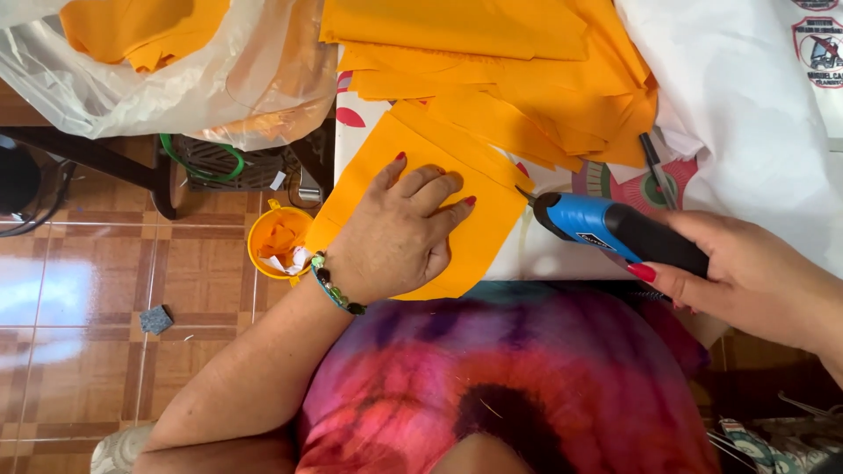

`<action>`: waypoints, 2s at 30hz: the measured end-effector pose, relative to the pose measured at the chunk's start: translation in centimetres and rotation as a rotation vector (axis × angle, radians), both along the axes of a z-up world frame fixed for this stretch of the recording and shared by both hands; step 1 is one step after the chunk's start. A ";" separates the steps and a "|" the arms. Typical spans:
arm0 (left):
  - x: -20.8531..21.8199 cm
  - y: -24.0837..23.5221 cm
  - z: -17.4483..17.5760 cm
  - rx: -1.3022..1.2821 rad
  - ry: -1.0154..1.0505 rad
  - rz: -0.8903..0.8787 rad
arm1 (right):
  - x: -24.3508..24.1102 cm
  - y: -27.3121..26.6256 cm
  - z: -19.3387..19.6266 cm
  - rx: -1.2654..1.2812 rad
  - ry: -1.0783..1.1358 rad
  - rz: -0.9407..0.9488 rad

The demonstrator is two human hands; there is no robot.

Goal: Cutting out pattern pieces from yellow fabric using an electric rotary cutter.

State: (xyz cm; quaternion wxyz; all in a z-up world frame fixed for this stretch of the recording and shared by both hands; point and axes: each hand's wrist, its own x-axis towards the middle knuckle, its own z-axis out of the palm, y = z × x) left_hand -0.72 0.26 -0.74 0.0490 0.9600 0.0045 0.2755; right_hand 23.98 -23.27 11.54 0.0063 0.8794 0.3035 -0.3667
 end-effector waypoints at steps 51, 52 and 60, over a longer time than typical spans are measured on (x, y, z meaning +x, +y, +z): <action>0.7 -0.9 -0.4 0.118 0.273 0.058 | -1.3 2.8 1.2 -0.083 -0.117 0.107; 0.7 -0.9 -0.5 0.125 0.235 0.068 | -1.2 2.8 1.1 -0.076 -0.110 0.109; 0.7 -0.9 -0.9 0.082 0.119 0.071 | -0.8 3.0 0.9 -0.003 -0.054 0.085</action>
